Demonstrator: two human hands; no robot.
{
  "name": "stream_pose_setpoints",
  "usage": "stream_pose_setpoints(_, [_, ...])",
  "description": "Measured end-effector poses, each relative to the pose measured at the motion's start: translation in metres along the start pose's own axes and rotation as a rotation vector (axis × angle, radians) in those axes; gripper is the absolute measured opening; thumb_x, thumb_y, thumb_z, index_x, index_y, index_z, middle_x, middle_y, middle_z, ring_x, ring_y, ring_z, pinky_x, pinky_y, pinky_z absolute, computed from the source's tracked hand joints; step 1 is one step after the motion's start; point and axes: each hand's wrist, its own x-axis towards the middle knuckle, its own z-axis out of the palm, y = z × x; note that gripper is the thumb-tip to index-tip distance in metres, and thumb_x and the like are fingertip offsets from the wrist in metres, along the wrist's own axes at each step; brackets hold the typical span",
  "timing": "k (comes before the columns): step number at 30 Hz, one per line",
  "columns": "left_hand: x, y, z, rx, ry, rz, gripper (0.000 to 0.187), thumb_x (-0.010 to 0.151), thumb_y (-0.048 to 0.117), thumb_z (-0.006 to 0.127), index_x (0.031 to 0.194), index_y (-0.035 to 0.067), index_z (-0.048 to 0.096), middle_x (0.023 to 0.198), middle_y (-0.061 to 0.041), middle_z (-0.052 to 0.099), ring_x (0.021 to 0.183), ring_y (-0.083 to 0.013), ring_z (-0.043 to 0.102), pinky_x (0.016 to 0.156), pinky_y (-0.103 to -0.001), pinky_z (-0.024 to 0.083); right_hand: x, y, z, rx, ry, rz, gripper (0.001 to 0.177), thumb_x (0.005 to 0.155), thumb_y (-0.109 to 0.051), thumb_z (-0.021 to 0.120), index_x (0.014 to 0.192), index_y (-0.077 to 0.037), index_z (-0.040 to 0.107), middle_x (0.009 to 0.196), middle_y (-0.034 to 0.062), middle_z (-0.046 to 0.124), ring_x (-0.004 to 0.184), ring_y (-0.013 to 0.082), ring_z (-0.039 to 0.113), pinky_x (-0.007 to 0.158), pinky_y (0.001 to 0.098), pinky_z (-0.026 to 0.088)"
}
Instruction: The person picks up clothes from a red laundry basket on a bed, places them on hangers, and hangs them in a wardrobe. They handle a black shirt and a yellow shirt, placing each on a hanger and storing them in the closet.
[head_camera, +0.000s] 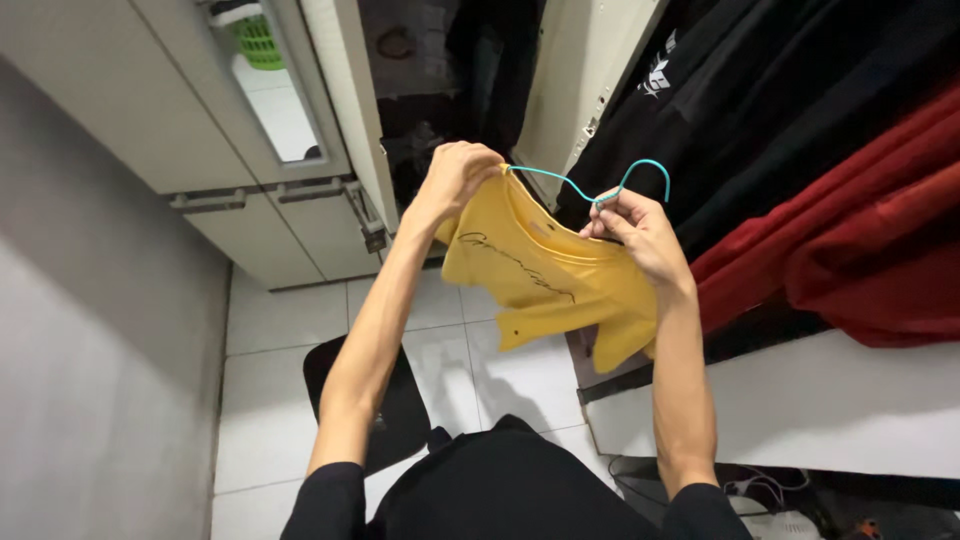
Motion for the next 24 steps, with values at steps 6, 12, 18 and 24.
stream_pose_setpoints(6, [0.01,-0.053,0.016,-0.326,-0.073,-0.028,0.014,0.092,0.013,0.074,0.103,0.004,0.077,0.093,-0.009,0.076,0.087,-0.0269,0.07,0.08,-0.036,0.055,0.033,0.014,0.014,-0.099,0.02,0.014,0.01,0.106,-0.001,0.054,0.102,0.001,0.063,0.089,0.0047,0.065,0.087,0.0159,0.071,0.083,0.0279,0.056])
stream_pose_setpoints(12, [0.025,-0.087,0.023,-0.385,0.036,-0.049,0.02,0.096,0.014,0.072,0.113,0.004,0.074,0.111,-0.012,0.075,0.105,-0.0293,0.069,0.094,-0.038,0.052,0.084,0.044,0.017,-0.026,0.076,-0.003,0.008,0.106,-0.002,0.054,0.103,0.001,0.061,0.089,0.0038,0.066,0.086,0.0161,0.072,0.086,0.03,0.06])
stream_pose_setpoints(18, [0.026,-0.112,0.035,-0.148,0.391,-0.214,0.023,0.096,0.009,0.07,0.118,0.005,0.072,0.119,-0.012,0.069,0.11,-0.0315,0.063,0.097,-0.04,0.05,0.141,0.084,0.017,0.063,0.136,-0.04,0.008,0.105,-0.006,0.056,0.107,0.0,0.06,0.088,0.005,0.068,0.088,0.016,0.073,0.086,0.0304,0.06])
stream_pose_setpoints(24, [0.074,-0.119,0.049,-0.417,0.289,-0.309,0.033,0.092,0.012,0.072,0.124,0.008,0.069,0.119,-0.009,0.071,0.086,-0.0211,0.067,0.075,-0.032,0.053,0.238,0.134,0.034,0.137,0.118,0.006,0.01,0.104,-0.004,0.058,0.112,0.002,0.061,0.092,0.0054,0.069,0.086,0.014,0.071,0.082,0.0292,0.061])
